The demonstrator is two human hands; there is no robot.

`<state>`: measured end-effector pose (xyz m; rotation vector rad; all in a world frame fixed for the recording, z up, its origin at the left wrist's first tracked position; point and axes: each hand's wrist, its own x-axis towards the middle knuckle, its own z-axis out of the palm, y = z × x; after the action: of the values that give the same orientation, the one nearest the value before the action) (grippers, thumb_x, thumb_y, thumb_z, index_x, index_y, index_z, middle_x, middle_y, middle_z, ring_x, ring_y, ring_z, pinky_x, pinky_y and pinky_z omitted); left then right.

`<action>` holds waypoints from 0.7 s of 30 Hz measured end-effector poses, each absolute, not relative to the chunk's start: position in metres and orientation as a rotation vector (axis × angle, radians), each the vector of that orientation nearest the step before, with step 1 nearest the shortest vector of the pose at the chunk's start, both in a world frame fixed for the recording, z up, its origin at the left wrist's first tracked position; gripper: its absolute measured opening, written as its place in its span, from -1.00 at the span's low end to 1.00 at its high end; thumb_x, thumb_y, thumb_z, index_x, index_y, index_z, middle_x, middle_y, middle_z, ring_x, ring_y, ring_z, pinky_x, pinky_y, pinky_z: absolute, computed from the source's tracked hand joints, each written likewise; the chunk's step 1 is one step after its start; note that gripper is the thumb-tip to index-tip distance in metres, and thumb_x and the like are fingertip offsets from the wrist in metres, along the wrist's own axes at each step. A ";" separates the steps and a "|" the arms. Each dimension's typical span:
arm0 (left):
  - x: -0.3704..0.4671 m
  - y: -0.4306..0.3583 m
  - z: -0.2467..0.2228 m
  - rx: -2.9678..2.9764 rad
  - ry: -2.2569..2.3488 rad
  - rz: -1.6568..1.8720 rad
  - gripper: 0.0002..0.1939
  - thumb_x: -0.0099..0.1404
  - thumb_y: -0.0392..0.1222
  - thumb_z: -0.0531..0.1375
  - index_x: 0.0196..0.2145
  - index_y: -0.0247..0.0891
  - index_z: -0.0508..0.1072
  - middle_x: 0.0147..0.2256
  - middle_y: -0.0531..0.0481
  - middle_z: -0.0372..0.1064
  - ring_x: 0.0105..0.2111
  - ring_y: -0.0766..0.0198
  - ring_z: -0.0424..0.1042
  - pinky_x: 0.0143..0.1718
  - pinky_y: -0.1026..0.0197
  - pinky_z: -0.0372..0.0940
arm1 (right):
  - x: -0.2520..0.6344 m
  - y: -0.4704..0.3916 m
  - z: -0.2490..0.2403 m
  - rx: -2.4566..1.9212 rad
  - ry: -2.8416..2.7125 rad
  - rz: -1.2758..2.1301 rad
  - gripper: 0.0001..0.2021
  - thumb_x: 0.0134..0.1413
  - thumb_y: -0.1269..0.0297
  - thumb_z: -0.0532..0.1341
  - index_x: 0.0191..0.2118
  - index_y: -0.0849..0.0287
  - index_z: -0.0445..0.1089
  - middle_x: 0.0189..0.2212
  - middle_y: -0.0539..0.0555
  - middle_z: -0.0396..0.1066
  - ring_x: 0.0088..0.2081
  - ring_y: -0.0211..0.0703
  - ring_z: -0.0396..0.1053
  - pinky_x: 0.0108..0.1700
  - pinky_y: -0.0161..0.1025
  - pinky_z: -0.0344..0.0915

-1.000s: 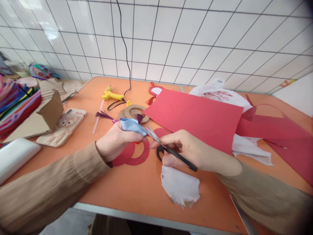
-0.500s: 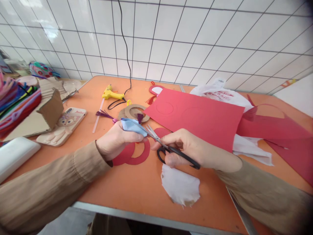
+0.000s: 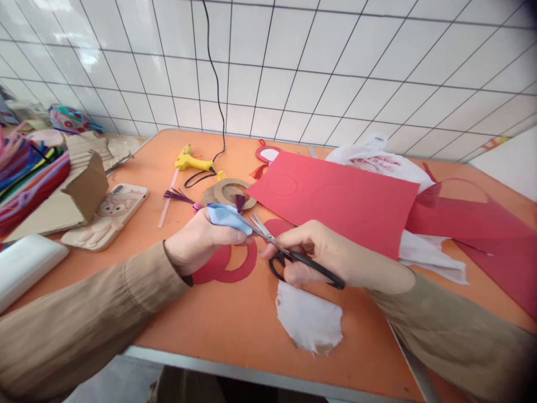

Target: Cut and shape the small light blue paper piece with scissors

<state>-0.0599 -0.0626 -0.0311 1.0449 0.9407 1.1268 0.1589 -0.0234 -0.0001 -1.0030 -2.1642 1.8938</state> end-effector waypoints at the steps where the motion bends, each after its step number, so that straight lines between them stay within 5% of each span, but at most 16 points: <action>1: -0.060 -0.063 -0.031 1.047 0.940 1.127 -0.92 -0.14 -0.31 0.37 -0.57 -0.29 0.60 -0.54 -0.04 0.51 -0.46 0.23 0.42 -0.31 0.18 0.31 | 0.159 -0.023 0.000 -0.999 -2.169 1.890 -0.53 -0.20 0.03 0.46 -0.21 0.29 0.49 -0.55 -0.03 0.38 -0.52 -0.23 0.36 -0.48 -0.31 0.26; 21: -0.061 -0.064 -0.031 1.001 0.877 1.074 -0.91 -0.12 -0.33 0.38 -0.53 -0.30 0.63 -0.52 -0.05 0.52 -0.47 0.25 0.44 -0.34 0.20 0.35 | 0.162 -0.021 -0.003 -0.935 -2.200 1.914 -0.63 -0.10 0.13 0.41 -0.20 0.28 0.48 -0.51 -0.01 0.41 -0.49 -0.24 0.36 -0.44 -0.30 0.28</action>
<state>-0.0607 -0.0639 -0.0310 1.0009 0.8773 1.0738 0.1618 -0.0207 -0.0029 -0.9353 -2.1996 1.9136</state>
